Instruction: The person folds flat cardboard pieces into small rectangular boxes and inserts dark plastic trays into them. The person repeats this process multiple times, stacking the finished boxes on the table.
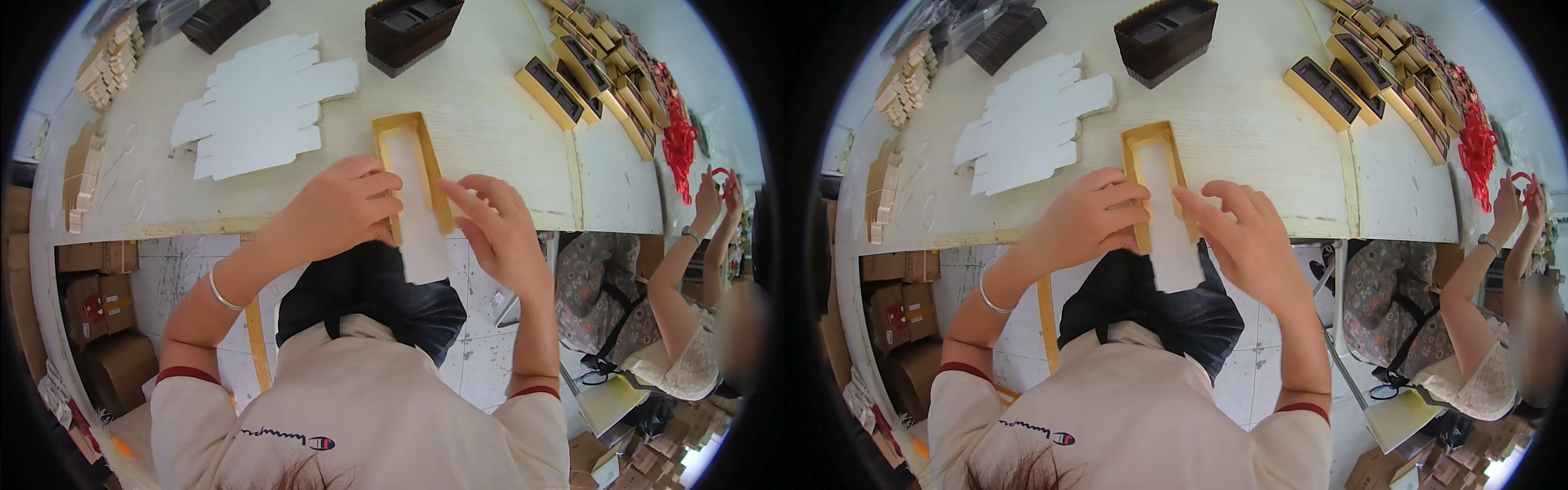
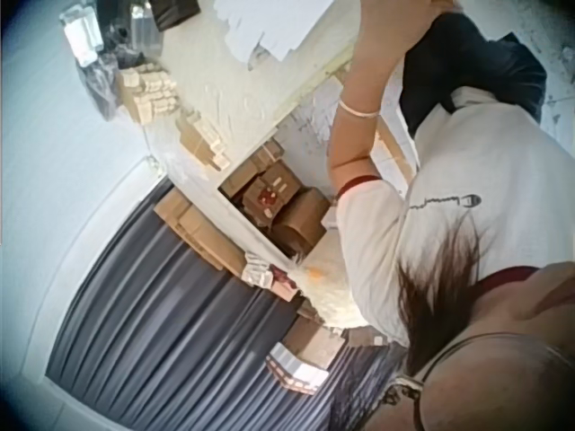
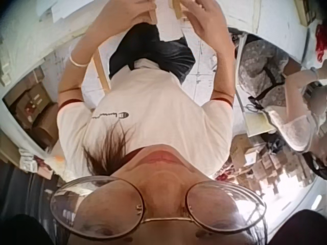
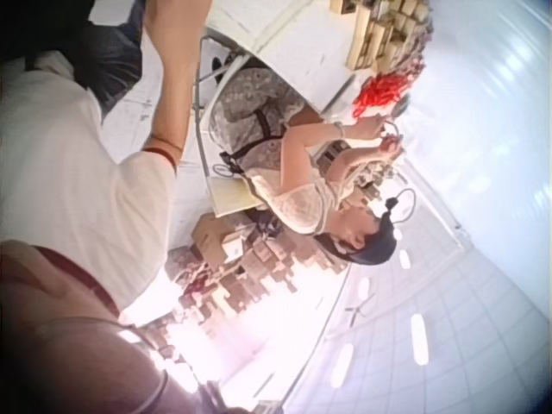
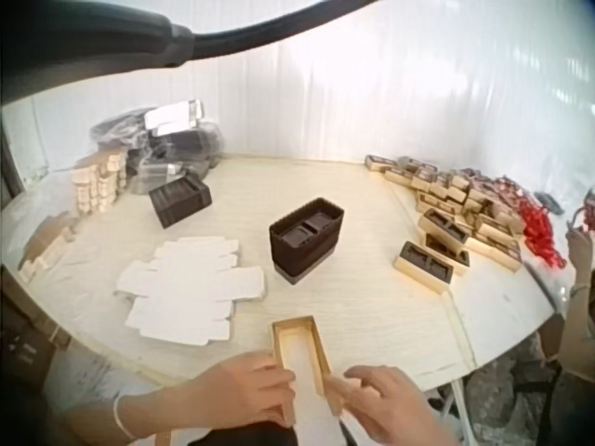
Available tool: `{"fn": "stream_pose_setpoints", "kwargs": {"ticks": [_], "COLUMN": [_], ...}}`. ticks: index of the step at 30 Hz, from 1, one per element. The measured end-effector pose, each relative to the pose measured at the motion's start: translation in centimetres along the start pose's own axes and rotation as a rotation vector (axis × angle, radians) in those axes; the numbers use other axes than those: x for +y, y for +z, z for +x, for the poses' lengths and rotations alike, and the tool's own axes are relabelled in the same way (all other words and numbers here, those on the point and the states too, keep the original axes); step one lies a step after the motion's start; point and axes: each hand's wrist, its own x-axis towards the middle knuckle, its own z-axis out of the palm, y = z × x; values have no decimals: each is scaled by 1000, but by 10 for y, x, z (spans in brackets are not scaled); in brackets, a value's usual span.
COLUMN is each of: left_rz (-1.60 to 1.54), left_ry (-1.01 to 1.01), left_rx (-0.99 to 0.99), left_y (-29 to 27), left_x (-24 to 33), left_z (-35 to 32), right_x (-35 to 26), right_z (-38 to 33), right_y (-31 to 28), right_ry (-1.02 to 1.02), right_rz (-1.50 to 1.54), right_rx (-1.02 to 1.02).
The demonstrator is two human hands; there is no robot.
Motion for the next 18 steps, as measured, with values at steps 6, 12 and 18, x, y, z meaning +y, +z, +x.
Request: {"fn": "stream_pose_setpoints", "kwargs": {"ticks": [6,12,18], "left_rz": [-157,-230,-360], "left_ry": [-48,-108,-320], "left_rx": [-25,-47,120], "left_y": [2,4,24], "left_x": [-8,-13,16], "left_z": [-2,4,10], "right_x": [31,36,17], "right_z": [1,16,9], "right_y": [7,12,48], "right_ry": [-106,-150,-110], "right_rz": [248,238,39], "right_rx": [-293,-285,0]}}
